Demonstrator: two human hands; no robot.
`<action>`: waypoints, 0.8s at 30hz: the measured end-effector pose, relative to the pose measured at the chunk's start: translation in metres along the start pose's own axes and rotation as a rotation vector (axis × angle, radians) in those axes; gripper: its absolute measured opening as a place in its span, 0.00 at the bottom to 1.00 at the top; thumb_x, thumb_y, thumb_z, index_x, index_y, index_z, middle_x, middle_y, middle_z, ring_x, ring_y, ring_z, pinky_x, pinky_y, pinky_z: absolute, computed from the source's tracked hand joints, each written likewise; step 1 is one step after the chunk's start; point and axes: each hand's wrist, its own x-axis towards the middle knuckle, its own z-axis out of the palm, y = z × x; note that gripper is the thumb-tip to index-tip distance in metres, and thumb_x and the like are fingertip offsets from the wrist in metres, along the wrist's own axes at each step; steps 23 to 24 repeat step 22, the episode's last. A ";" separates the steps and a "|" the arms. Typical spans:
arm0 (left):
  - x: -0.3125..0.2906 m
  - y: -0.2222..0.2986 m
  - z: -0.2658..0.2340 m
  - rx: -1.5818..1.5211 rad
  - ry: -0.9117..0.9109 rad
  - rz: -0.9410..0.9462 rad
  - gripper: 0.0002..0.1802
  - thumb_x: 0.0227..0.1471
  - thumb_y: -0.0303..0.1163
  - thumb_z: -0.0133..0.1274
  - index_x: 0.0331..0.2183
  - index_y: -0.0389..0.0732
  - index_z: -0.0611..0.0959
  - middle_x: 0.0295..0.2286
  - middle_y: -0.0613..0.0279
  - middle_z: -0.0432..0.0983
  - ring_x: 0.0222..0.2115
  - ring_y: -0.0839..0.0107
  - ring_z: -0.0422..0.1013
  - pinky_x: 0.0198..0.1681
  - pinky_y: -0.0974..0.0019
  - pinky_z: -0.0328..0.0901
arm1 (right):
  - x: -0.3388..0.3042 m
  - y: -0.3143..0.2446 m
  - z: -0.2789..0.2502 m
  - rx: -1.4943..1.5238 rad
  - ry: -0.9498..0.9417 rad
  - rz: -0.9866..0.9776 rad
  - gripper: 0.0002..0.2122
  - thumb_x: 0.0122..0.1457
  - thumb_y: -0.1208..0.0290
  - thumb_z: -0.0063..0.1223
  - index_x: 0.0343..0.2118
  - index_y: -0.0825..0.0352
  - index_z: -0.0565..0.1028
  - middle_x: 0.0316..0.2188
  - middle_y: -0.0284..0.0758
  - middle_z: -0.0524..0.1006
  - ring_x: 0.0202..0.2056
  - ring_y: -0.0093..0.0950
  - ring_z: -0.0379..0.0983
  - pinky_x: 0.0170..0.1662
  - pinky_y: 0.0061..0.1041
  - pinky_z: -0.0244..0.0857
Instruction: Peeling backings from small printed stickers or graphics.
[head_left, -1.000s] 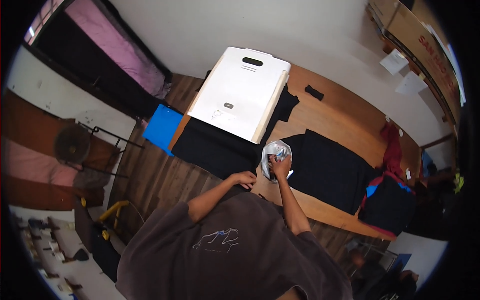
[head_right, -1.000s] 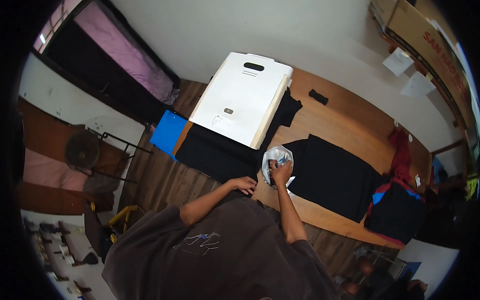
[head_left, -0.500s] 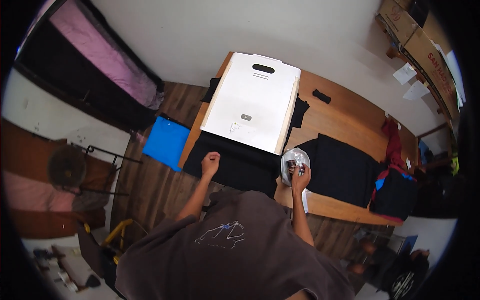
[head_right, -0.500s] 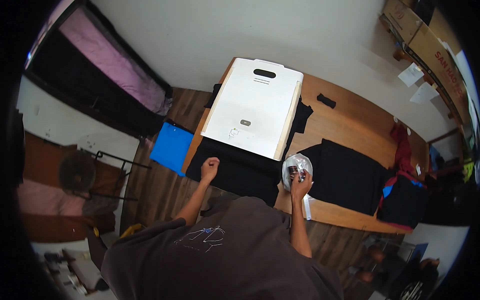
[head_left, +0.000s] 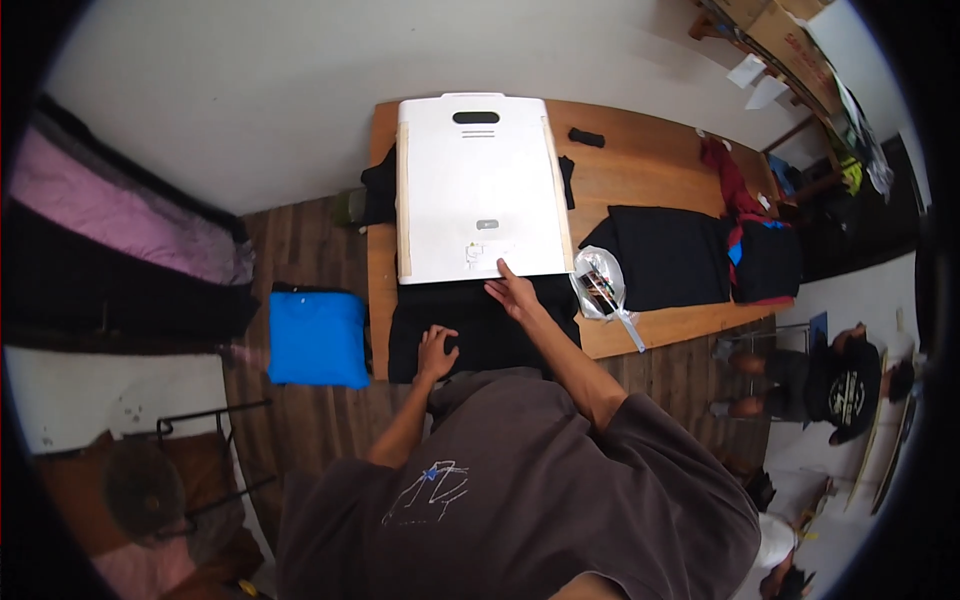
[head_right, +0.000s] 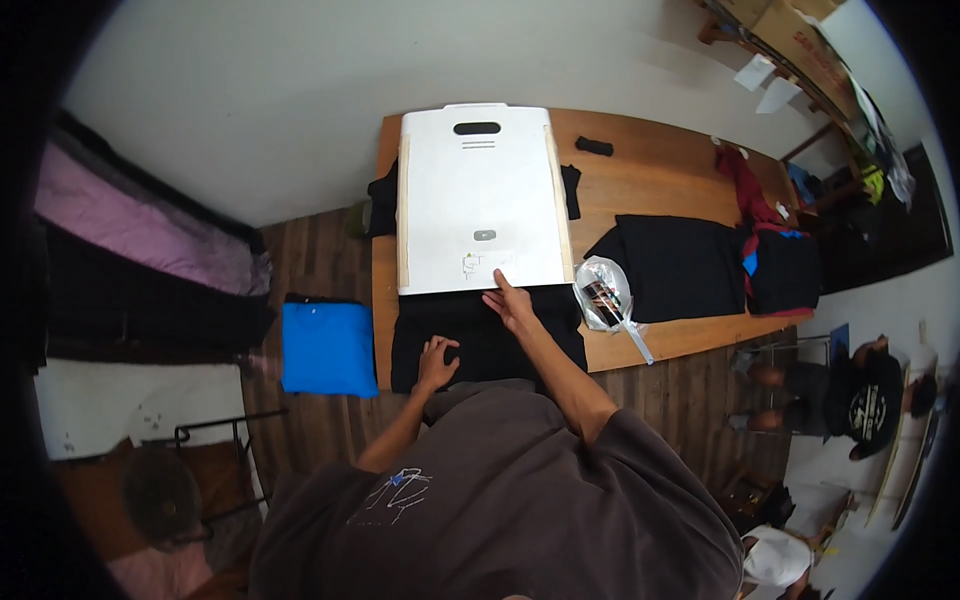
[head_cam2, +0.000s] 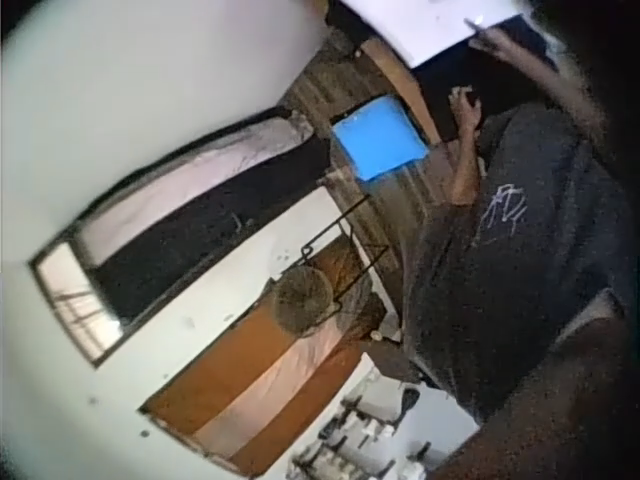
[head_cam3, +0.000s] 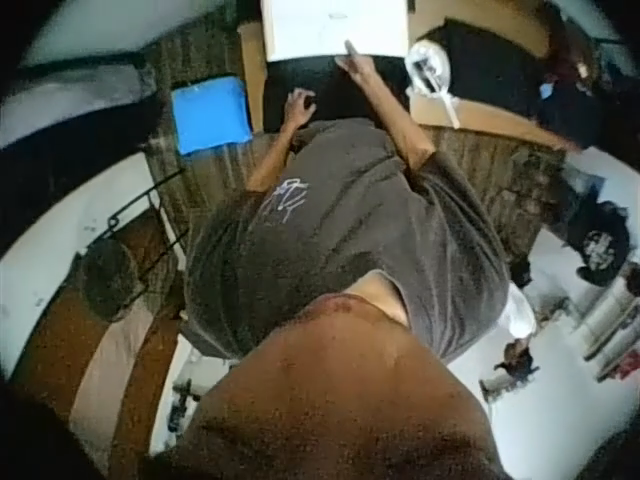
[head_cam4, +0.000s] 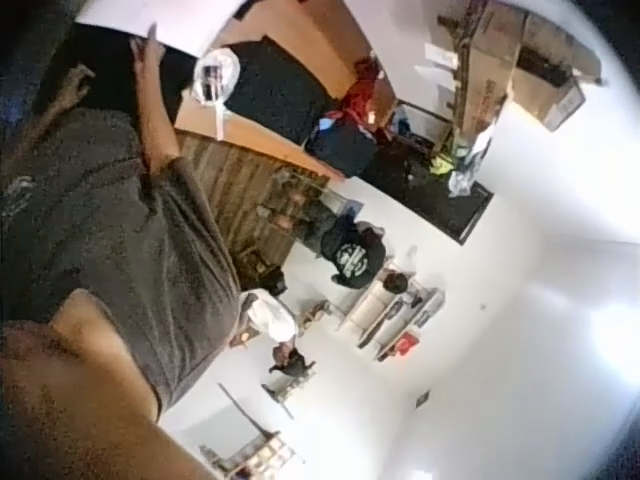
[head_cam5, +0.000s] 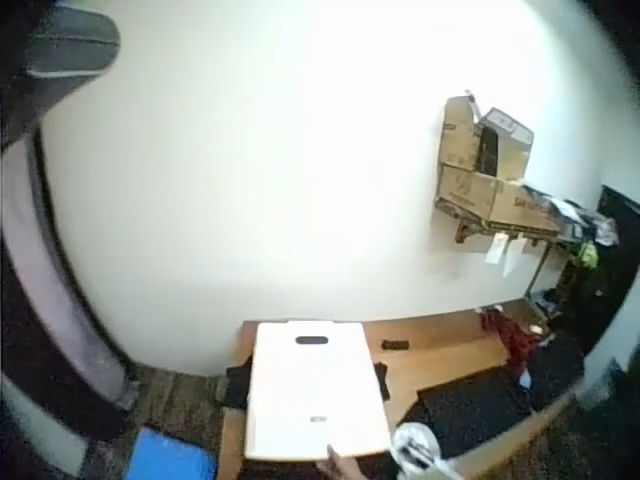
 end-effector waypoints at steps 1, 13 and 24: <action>-0.002 0.010 -0.001 0.004 -0.015 -0.024 0.18 0.40 0.33 0.63 0.38 0.50 0.80 0.41 0.64 0.66 0.46 0.58 0.64 0.48 0.54 0.62 | 0.002 -0.001 -0.003 -0.035 0.037 -0.009 0.25 0.56 0.59 0.62 0.50 0.71 0.69 0.42 0.42 0.74 0.43 0.35 0.73 0.45 0.34 0.74; 0.005 0.006 0.009 -0.061 -0.107 0.083 0.16 0.41 0.35 0.64 0.37 0.50 0.82 0.44 0.64 0.66 0.49 0.59 0.63 0.49 0.55 0.63 | -0.073 -0.168 0.102 -0.207 0.037 -0.194 0.16 0.61 0.65 0.54 0.47 0.69 0.71 0.32 0.42 0.80 0.29 0.31 0.79 0.29 0.28 0.78; 0.007 -0.007 -0.007 0.018 -0.200 0.030 0.15 0.44 0.38 0.63 0.38 0.54 0.82 0.45 0.62 0.63 0.51 0.59 0.61 0.57 0.52 0.58 | -0.003 -0.361 0.302 -0.373 0.123 -0.337 0.12 0.56 0.73 0.50 0.43 0.69 0.67 0.31 0.47 0.80 0.25 0.36 0.81 0.23 0.33 0.78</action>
